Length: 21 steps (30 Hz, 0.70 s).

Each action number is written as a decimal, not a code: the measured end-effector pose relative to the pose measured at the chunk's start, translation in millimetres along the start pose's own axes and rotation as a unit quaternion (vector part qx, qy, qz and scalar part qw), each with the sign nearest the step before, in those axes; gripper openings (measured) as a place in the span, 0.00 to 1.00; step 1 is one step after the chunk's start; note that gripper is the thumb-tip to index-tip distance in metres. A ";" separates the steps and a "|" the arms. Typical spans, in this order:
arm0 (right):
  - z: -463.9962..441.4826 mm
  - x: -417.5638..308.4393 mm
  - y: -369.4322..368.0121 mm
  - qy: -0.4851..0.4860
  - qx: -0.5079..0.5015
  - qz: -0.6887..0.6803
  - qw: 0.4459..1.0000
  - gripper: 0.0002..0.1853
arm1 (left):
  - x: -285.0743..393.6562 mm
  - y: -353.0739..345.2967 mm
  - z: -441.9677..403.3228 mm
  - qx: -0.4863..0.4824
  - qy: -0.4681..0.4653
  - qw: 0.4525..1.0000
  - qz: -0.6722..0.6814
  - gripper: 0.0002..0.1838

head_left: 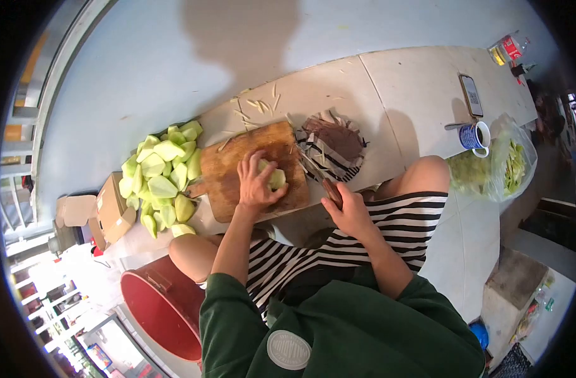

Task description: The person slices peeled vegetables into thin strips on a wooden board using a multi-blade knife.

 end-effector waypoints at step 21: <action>-0.9 -0.6 -6.6 -0.016 -0.025 0.007 1.000 0.16 | 16.8 7.0 20.3 0.064 0.083 0.995 0.000 0.25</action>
Point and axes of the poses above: each hand's wrist, its own z-axis away from the middle knuckle, its own y-axis out of the back of the hand, x = y × z, the point moved 4 cm from there along -z, towards the middle knuckle, and after that the axes turned 6 degrees about -x, right-handed, at the moved point
